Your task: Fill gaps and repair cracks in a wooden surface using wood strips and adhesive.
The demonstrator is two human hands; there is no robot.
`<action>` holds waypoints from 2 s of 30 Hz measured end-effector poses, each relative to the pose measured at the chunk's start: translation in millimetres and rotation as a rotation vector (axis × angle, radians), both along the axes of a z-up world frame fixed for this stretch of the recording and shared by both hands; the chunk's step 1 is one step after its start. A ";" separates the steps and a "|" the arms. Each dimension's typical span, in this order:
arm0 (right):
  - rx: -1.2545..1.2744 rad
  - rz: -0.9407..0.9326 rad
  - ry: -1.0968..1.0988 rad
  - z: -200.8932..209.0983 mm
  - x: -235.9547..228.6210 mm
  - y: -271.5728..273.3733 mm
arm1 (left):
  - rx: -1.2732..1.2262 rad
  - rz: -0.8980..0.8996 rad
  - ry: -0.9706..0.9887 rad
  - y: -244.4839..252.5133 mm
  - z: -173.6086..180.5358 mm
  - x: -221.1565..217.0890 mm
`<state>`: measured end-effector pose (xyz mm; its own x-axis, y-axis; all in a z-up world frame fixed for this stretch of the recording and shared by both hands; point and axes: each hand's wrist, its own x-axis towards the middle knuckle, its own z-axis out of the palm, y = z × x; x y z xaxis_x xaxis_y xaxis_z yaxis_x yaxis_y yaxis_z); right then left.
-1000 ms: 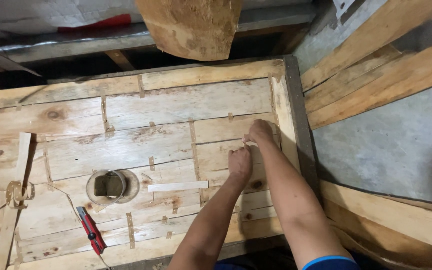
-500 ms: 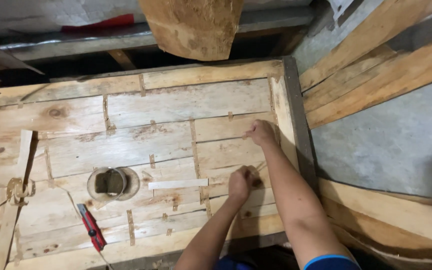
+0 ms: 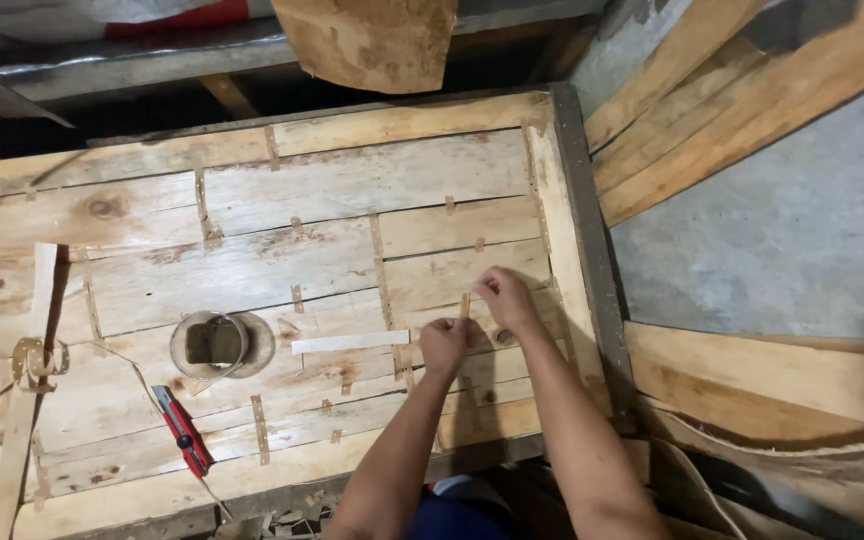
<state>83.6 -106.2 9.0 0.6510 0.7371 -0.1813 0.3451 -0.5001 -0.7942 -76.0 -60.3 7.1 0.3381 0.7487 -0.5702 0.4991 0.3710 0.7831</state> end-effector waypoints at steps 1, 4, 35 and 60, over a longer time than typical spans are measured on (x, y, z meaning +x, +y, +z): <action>0.002 -0.005 0.002 -9.7 0.6 -1.3 | 0.002 -0.005 0.002 2.6 1.5 1.8; -0.022 0.020 0.071 -26.4 -2.3 -4.8 | -0.090 0.008 0.067 4.5 5.5 1.7; -0.366 0.051 -0.049 -33.4 1.7 16.3 | 0.395 -0.669 0.234 -65.8 5.8 24.8; 0.043 0.300 0.230 70.3 -198.1 77.6 | 0.242 0.118 -0.238 70.0 11.6 -203.4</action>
<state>-114.5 -28.5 79.3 0.3511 0.8989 -0.2622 0.2811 -0.3683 -0.8862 -279.3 9.8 18.8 0.3431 0.8943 -0.2873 0.2570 0.2049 0.9444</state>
